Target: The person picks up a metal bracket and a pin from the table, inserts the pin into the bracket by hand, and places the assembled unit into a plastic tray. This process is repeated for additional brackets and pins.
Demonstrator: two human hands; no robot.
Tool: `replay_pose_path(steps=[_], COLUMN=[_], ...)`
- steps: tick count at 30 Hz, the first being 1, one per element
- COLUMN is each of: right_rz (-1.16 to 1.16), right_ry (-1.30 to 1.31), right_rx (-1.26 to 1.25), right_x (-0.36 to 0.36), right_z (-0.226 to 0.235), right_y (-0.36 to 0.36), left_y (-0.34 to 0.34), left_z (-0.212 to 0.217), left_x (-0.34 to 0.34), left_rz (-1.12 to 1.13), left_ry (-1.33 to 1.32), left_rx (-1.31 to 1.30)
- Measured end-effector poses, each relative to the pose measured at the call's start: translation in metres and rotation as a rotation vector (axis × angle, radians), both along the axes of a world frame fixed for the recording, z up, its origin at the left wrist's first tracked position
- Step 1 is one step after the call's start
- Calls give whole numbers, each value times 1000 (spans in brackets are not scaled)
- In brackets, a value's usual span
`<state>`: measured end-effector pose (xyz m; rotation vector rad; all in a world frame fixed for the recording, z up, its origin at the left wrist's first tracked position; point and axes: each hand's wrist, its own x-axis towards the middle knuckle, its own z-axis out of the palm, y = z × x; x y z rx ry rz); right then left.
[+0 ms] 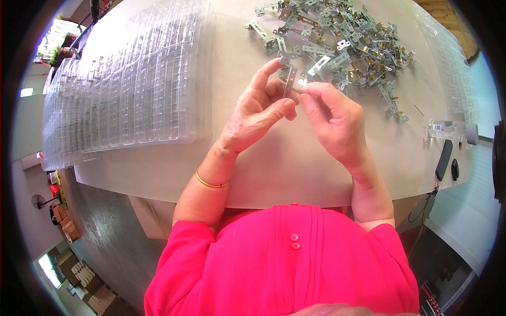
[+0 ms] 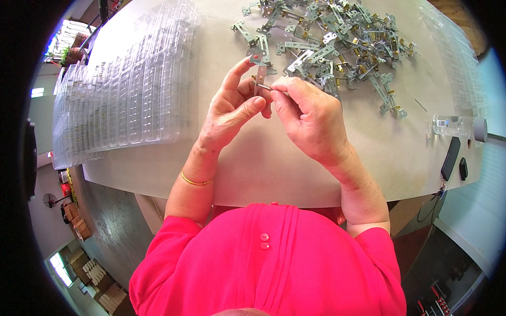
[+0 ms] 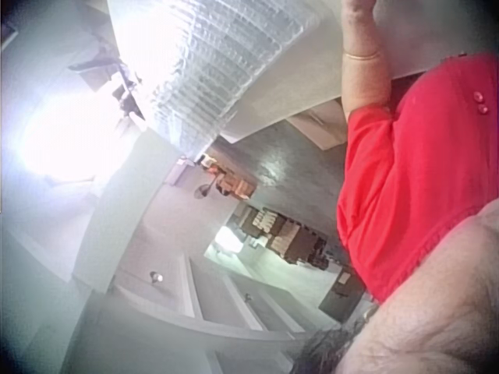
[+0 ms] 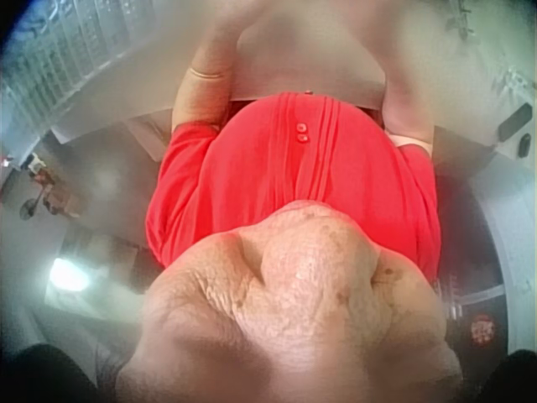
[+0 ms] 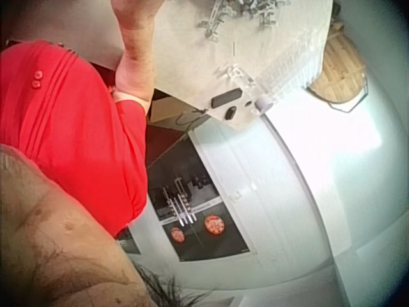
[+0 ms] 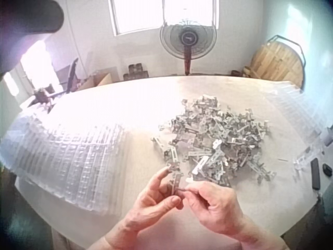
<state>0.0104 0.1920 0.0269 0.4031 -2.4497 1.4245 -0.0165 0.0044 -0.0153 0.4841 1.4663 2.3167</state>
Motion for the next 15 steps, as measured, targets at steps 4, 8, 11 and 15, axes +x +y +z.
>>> replay_pose_path(steps=[4, 8, 11, 15], right_rz=[27, 131, 41, 98], right_ry=[10, 164, 87, 118], right_rx=[95, 201, 133, 180], right_x=[2, -2, 0, -2], right_z=[3, -1, -2, -3], right_y=[2, 5, 3, 9], left_y=[0, 1, 1, 2], left_z=[-5, -5, 0, 2], left_x=[-1, 0, 3, 1], left_rz=[-2, 6, 27, 3], left_ry=[13, 44, 35, 30], left_rx=[21, -25, -128, -121])
